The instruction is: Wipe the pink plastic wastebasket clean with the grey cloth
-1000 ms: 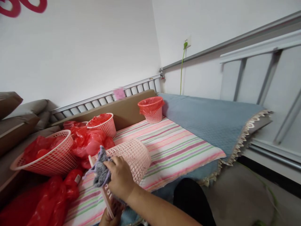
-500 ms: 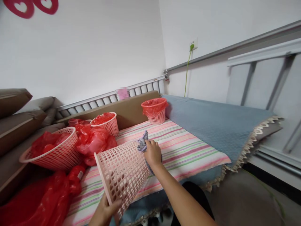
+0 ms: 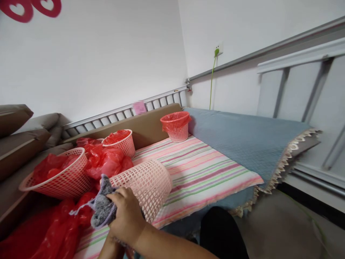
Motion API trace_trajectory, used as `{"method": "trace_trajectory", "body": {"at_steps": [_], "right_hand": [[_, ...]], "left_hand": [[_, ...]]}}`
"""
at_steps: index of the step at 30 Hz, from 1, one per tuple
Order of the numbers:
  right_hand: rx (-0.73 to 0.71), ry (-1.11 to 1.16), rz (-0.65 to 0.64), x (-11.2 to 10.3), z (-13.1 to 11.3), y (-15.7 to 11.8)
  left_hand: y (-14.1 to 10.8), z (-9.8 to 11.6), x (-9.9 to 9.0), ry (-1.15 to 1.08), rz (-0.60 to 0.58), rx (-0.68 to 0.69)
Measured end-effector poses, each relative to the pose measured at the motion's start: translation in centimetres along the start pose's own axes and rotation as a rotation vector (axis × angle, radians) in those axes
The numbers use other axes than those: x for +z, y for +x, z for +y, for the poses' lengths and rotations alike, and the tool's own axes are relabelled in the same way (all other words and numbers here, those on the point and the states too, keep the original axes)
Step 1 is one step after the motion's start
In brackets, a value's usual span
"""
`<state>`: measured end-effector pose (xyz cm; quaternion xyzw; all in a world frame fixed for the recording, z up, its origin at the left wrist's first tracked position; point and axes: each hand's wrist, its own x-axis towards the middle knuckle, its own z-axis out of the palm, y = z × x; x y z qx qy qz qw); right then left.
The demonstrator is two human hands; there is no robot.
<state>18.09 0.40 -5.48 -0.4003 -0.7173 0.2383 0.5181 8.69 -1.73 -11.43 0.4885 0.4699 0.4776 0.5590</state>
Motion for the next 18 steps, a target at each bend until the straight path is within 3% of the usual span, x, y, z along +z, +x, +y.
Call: {"method": "trace_trajectory", "body": {"at_steps": [4,7,10,14,16,18], "right_hand": [[-0.077,-0.105,0.006,-0.6,1.6,-0.1],[-0.056,-0.268,0.065,-2.4,3.9,0.9],[0.081,-0.451,0.163,-5.8,7.3,2.6],[0.377,-0.703,0.311,-11.1,12.9,3.8],[0.503,-0.761,0.296,-12.7,15.2,3.4],[0.54,-0.772,0.287,-13.3,16.6,2.5]], "left_hand": [[0.3,-1.2,0.0,-0.056,0.009,0.01],[0.7,-2.4,-0.1,-0.209,0.06,0.025],[0.7,-3.1,-0.1,-0.239,0.038,0.016],[-0.1,-3.5,0.1,-0.106,-0.102,0.033],[-0.5,-3.4,0.2,-0.058,-0.12,0.059],[-0.8,-2.5,0.2,-0.056,-0.153,0.055]]}}
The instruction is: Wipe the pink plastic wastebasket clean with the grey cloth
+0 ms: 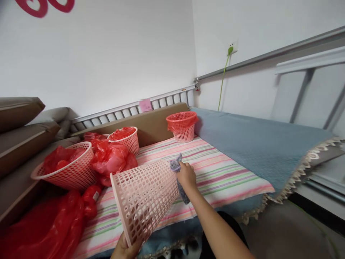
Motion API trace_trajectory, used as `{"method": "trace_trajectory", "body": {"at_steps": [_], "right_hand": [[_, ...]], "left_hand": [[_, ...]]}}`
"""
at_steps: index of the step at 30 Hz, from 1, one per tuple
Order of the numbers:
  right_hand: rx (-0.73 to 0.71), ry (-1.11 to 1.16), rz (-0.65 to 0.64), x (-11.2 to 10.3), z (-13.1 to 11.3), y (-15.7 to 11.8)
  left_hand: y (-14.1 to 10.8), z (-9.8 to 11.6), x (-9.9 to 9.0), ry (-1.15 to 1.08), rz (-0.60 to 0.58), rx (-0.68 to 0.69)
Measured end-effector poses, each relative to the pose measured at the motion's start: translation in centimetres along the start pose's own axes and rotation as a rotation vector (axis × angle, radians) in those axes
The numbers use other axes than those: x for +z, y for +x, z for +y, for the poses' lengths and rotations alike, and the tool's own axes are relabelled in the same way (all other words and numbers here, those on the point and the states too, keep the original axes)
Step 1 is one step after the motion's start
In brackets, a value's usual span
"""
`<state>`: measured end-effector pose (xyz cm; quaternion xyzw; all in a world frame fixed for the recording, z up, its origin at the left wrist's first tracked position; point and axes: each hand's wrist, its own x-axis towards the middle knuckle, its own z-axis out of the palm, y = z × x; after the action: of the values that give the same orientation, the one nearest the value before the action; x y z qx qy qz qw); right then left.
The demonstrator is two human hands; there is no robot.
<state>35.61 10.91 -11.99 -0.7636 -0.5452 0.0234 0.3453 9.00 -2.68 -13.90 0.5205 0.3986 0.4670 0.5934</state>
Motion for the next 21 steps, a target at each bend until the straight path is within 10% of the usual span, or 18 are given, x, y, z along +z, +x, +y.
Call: {"method": "trace_trajectory", "body": {"at_steps": [8,15,21], "right_hand": [[-0.223,0.248,0.226,-0.6,-2.8,-2.3],[-0.175,0.331,0.112,0.0,-7.0,-2.3],[-0.428,0.7,-0.121,-2.2,-13.9,-9.7]], "left_hand": [[1.1,5.2,0.1,-0.283,0.137,-0.047],[1.3,3.4,1.1,-0.234,0.142,-0.04],[1.6,2.9,0.2,-0.203,0.176,-0.044]]}}
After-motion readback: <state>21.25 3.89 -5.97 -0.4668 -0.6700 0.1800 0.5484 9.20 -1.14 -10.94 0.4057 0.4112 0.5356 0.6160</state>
